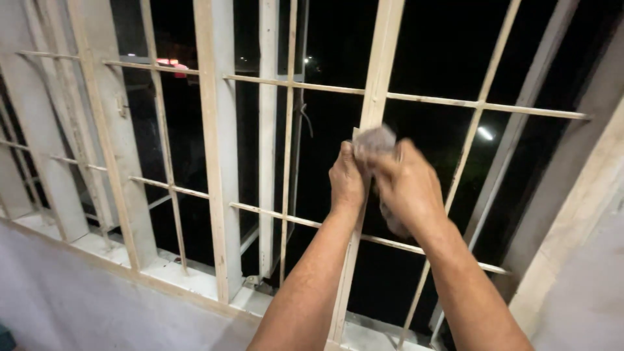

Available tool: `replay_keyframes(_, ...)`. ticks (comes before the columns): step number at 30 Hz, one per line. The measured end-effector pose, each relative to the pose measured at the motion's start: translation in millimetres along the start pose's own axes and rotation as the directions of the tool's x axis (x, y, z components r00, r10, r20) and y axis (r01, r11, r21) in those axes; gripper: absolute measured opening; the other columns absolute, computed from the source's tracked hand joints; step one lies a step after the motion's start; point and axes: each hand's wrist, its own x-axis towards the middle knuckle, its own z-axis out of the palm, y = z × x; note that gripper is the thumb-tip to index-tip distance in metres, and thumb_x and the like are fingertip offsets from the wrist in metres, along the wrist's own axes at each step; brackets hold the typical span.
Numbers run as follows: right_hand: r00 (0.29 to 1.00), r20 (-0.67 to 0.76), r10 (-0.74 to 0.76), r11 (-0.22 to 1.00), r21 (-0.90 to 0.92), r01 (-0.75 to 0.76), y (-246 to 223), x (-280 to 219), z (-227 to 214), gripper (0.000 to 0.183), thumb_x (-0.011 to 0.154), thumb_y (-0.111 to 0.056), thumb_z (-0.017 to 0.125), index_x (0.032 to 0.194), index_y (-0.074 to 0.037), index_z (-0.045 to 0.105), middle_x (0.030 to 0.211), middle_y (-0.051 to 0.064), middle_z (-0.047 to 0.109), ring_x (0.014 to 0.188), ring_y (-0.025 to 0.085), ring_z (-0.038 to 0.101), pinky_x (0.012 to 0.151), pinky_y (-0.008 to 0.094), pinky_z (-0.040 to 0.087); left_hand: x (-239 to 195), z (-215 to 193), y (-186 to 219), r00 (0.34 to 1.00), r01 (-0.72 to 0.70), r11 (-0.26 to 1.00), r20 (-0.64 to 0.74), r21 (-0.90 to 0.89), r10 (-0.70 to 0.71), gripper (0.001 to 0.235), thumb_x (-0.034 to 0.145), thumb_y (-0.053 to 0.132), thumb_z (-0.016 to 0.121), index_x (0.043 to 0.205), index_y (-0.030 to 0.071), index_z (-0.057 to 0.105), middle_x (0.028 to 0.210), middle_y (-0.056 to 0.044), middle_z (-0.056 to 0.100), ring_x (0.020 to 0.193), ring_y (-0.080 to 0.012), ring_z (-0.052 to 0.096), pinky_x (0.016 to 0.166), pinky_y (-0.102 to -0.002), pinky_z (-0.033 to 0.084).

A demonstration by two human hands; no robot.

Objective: Wiping down a window frame and grille with a cloth.

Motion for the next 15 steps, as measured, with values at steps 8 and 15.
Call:
replay_keyframes(8, 0.968, -0.228, -0.109, 0.992, -0.093, 0.09, -9.5, 31.9, 3.8, 0.041, 0.095, -0.013, 0.072, 0.134, -0.025, 0.072, 0.098, 0.018, 0.056, 0.088, 0.038, 0.063, 0.072, 0.046, 0.053, 3.3, 1.1, -8.3, 0.997, -0.074, 0.997, -0.04, -0.008, 0.073, 0.091, 0.095, 0.079, 0.025, 0.118, 0.004, 0.07, 0.1, -0.019, 0.076, 0.098, -0.0354, 0.073, 0.084, -0.046, 0.056)
replay_keyframes(15, 1.0, 0.012, -0.008, 1.0, -0.006, 0.008, -5.8, -6.6, 0.4, 0.038, 0.088, -0.014, 0.073, 0.122, -0.03, 0.075, 0.094, 0.013, 0.059, 0.083, 0.033, 0.065, 0.07, 0.044, 0.054, -0.2, 0.6, -4.1, 0.999, -0.053, 0.997, 0.0, -0.049, 0.053, 0.094, 0.093, 0.08, 0.023, 0.108, 0.002, 0.074, 0.09, -0.018, 0.078, 0.089, -0.0332, 0.077, 0.078, -0.044, 0.059)
